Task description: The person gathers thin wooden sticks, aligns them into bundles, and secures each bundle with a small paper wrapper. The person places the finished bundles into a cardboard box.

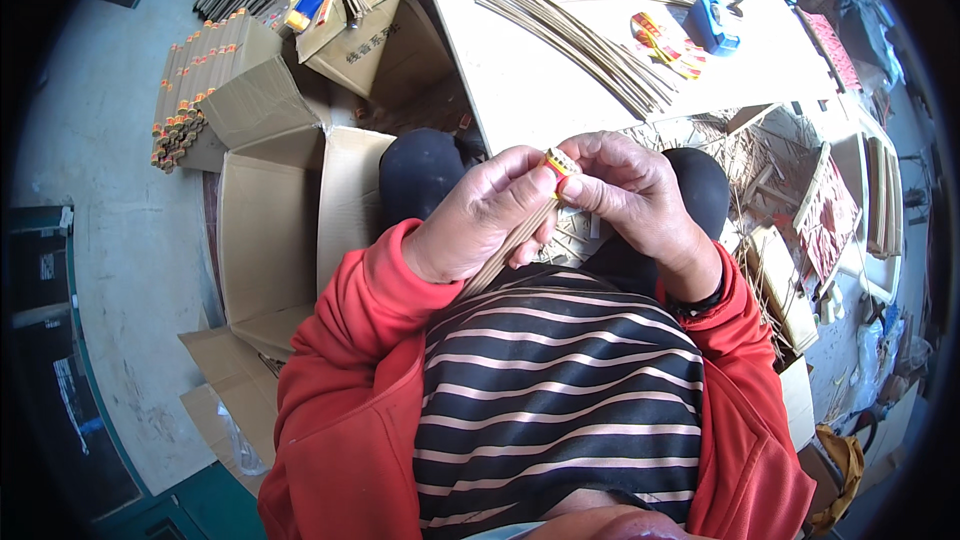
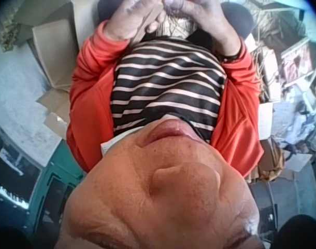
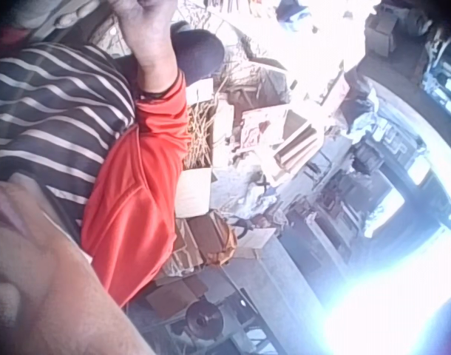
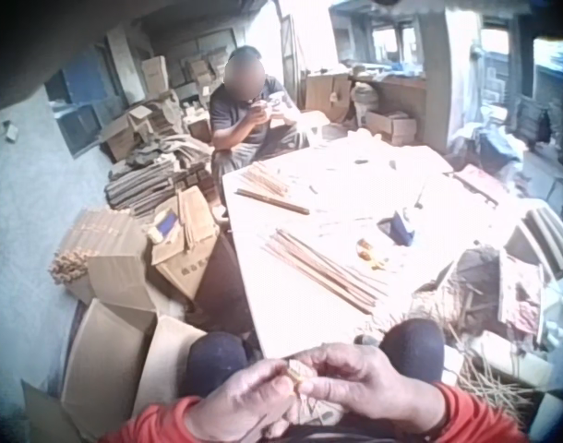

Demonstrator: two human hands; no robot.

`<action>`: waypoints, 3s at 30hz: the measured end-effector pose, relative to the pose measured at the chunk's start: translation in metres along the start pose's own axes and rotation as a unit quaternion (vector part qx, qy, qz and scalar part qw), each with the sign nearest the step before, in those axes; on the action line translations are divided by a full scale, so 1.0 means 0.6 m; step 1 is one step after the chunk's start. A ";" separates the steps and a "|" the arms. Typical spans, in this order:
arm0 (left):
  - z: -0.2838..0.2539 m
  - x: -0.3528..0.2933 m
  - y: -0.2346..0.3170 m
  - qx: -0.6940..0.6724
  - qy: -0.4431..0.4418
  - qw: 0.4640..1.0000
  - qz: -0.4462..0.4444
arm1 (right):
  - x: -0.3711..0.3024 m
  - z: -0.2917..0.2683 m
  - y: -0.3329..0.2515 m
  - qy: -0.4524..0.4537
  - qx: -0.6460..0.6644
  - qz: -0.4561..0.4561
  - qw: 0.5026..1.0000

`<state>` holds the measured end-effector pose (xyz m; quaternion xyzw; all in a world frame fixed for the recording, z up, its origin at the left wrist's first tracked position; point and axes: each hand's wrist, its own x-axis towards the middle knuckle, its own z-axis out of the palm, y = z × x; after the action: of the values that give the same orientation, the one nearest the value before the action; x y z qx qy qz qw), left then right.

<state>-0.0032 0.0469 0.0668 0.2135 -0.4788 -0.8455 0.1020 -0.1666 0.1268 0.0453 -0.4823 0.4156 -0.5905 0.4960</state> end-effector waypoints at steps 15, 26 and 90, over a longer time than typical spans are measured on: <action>0.016 0.017 0.001 0.093 0.026 0.995 -0.012 | -0.008 -0.028 0.001 0.046 0.035 0.050 0.997; 0.009 0.042 0.007 0.115 0.097 0.988 -0.035 | 0.078 -0.328 0.018 0.355 -0.187 -0.034 0.916; -0.027 0.066 -0.009 0.079 0.051 0.995 -0.019 | 0.100 -0.616 0.142 0.445 0.011 0.155 0.882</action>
<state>-0.0308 0.0223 0.0445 0.2726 -0.5336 -0.7952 0.0926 -0.5164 0.0585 -0.0979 -0.0929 0.6558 -0.6626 0.3497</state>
